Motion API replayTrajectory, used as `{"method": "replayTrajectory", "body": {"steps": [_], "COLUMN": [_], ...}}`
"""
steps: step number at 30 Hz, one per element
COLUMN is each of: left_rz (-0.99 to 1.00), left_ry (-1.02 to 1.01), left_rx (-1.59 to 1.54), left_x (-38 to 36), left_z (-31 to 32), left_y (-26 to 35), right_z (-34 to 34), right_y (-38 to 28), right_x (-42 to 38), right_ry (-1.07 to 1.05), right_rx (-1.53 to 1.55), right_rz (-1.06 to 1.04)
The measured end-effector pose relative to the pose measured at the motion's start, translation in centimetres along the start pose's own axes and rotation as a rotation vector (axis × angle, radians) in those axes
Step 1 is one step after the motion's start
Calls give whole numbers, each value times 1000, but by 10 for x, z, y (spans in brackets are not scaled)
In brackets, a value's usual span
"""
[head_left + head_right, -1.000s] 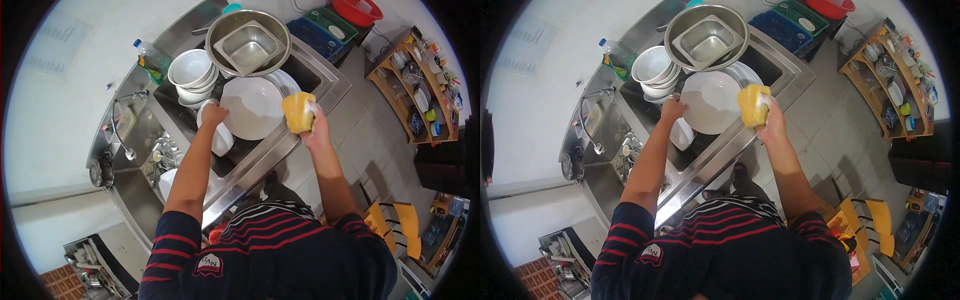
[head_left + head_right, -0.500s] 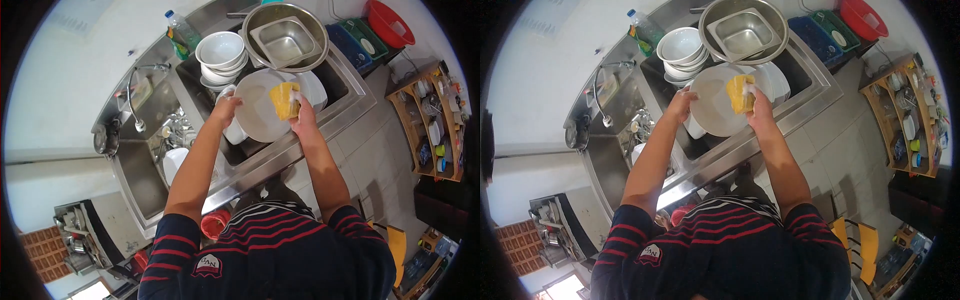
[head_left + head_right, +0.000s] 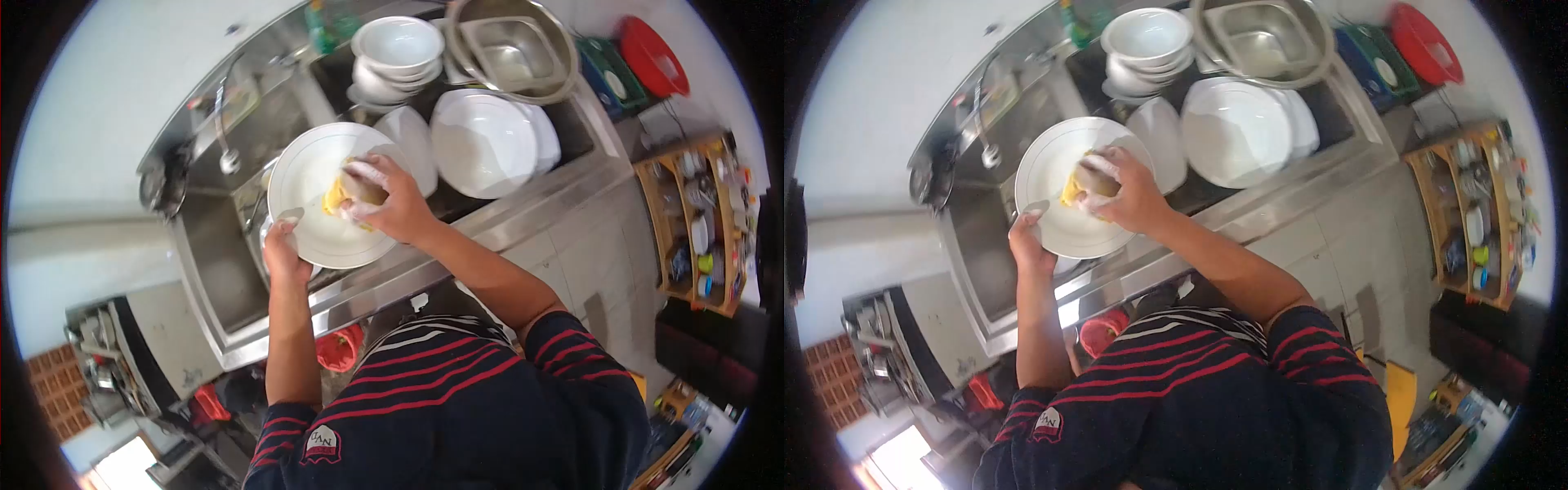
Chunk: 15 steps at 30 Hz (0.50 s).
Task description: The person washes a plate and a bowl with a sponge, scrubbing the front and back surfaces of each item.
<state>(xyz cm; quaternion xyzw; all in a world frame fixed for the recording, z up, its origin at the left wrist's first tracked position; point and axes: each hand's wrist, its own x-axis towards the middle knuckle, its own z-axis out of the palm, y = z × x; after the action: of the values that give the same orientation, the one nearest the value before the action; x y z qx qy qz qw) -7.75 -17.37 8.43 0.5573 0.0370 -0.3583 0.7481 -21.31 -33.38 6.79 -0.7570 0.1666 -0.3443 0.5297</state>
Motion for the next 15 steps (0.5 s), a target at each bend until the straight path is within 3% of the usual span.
{"method": "replayTrajectory", "body": {"steps": [2, 5, 9, 10, 11, 13, 14, 15], "left_rz": [56, 200, 323, 380, 378, 370, 300, 292], "left_ry": [97, 246, 258, 251, 265, 256, 280, 286], "left_rx": [-47, -66, 24, 117, 108, 217, 123, 121], "left_x": [8, 6, 18, 26, 32, 38, 39, 44], "left_z": [-38, -61, -106, -121, -138, -160, -165, -176], "left_y": [2, 10, 12, 13, 15, 25, 30, 32], "right_z": [34, 87, 161, 170, 179, 198, 207, 215], "right_y": [2, 4, 20, 22, 27, 46, 55, 58], "right_x": [7, 17, 11, 16, 21, 29, 32, 34], "right_ry": [13, -30, -221, -325, -341, -222, -80, -88], "right_rx": [-101, -138, -305, -230, -230, -180, -307, -310], "right_rz": [-122, -79, -164, -34, -34, 375, 314, 320]}}
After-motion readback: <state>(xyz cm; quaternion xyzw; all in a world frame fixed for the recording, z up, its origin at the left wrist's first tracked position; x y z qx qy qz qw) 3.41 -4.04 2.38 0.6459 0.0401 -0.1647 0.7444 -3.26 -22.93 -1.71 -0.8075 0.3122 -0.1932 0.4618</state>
